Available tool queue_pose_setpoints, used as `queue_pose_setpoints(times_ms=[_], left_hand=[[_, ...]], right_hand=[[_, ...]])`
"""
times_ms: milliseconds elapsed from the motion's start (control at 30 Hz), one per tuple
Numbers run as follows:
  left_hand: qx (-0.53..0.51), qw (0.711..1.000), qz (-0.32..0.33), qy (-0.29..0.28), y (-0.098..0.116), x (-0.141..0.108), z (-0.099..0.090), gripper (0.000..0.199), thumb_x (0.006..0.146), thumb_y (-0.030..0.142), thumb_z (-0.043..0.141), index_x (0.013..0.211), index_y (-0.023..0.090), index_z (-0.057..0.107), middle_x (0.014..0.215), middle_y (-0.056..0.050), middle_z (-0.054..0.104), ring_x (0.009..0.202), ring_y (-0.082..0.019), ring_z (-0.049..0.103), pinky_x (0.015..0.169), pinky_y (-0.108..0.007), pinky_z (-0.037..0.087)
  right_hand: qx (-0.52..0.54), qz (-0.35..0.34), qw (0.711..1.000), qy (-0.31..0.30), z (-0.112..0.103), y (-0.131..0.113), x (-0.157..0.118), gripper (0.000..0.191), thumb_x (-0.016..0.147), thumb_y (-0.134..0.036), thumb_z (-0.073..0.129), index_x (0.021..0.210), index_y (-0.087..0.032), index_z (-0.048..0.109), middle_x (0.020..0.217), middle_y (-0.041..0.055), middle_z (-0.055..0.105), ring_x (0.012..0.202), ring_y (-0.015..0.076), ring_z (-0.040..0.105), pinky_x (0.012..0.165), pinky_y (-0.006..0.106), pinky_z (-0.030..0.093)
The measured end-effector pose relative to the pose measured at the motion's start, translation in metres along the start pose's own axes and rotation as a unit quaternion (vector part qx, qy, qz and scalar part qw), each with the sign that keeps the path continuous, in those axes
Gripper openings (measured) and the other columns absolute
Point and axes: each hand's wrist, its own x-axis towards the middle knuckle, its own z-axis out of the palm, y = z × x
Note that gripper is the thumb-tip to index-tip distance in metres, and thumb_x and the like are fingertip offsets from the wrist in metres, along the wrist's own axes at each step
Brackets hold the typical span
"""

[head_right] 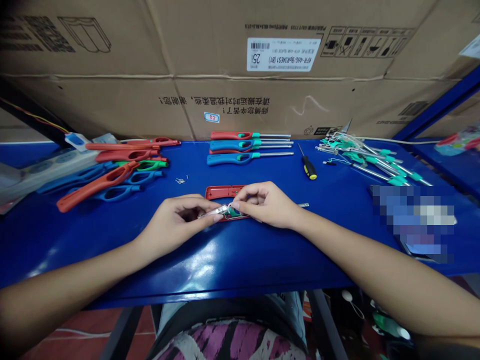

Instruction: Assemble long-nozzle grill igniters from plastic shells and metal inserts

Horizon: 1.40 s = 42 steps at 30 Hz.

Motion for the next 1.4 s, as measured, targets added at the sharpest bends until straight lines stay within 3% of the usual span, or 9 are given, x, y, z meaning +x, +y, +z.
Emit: queue_pose_setpoints(times_ms=[200,567,800,967,1100,1200,1300,1400], left_hand=[[0.002,1.000,0.007,-0.003,0.000,0.001,0.001,0.016,0.082,0.029,0.077,0.092,0.017,0.081,0.076,-0.002,0.071,0.057,-0.009,0.050,0.053,-0.022,0.039],[0.014,1.000,0.012,-0.006,-0.001,0.003,0.000,0.017,0.084,0.030,0.076,0.092,0.016,0.082,0.076,-0.004,0.074,0.057,-0.010,0.054,0.052,-0.021,0.040],[0.128,0.990,0.064,-0.019,0.004,0.007,-0.024,0.021,0.085,0.032,0.076,0.102,0.020,0.079,0.086,-0.002,0.078,0.073,-0.014,0.067,0.066,-0.024,0.049],[0.234,0.958,0.146,-0.082,0.001,0.009,-0.029,0.013,0.091,0.030,0.071,0.098,0.022,0.078,0.092,-0.002,0.077,0.085,-0.017,0.064,0.079,-0.030,0.049],[0.278,0.944,0.153,-0.094,-0.002,0.011,-0.028,0.015,0.092,0.032,0.069,0.099,0.022,0.078,0.095,-0.004,0.073,0.090,-0.020,0.061,0.085,-0.035,0.047],[0.291,0.940,0.143,-0.105,-0.004,0.011,-0.029,0.015,0.090,0.032,0.072,0.101,0.023,0.078,0.096,-0.004,0.071,0.090,-0.021,0.059,0.084,-0.035,0.047],[0.301,0.937,0.137,-0.108,-0.003,0.010,-0.030,0.020,0.088,0.032,0.074,0.104,0.021,0.077,0.098,-0.004,0.071,0.091,-0.022,0.060,0.082,-0.035,0.047],[0.279,0.946,0.114,-0.116,-0.002,0.008,-0.029,0.021,0.093,0.031,0.068,0.109,0.021,0.076,0.099,-0.004,0.071,0.090,-0.019,0.064,0.079,-0.031,0.049]], right_hand=[[0.018,-0.016,1.000,0.013,0.005,0.000,-0.003,0.031,0.069,-0.039,0.087,0.082,-0.015,0.073,0.064,-0.0002,0.069,0.041,0.0038,0.046,0.037,0.019,0.031],[-0.016,-0.032,0.999,0.033,0.008,0.005,-0.003,0.034,0.075,-0.045,0.083,0.082,-0.014,0.071,0.054,-0.0026,0.060,0.039,0.0057,0.046,0.038,0.019,0.032],[-0.049,-0.069,0.996,0.040,0.002,0.006,-0.001,0.039,0.091,-0.047,0.066,0.111,-0.014,0.072,0.051,-0.0043,0.055,0.041,0.0081,0.047,0.042,0.022,0.037],[-0.032,-0.063,0.996,0.051,-0.002,0.005,0.000,0.034,0.091,-0.042,0.065,0.110,-0.013,0.070,0.049,-0.0062,0.052,0.040,0.0068,0.042,0.041,0.021,0.034],[-0.030,-0.061,0.997,0.046,-0.003,0.006,0.001,0.031,0.091,-0.039,0.066,0.108,-0.013,0.069,0.050,-0.0072,0.051,0.041,0.0058,0.040,0.041,0.020,0.033],[-0.046,-0.065,0.996,0.043,-0.003,0.007,0.001,0.032,0.092,-0.040,0.065,0.109,-0.014,0.071,0.060,-0.0031,0.060,0.043,0.0054,0.042,0.043,0.021,0.035],[-0.076,-0.077,0.993,0.041,-0.003,0.006,-0.001,0.033,0.094,-0.039,0.062,0.113,-0.015,0.071,0.084,0.0049,0.072,0.045,0.0051,0.047,0.043,0.022,0.041],[-0.175,-0.161,0.970,0.047,-0.002,0.004,-0.005,0.026,0.095,-0.031,0.060,0.111,-0.016,0.073,0.101,0.0081,0.075,0.052,0.0068,0.055,0.045,0.022,0.045]])
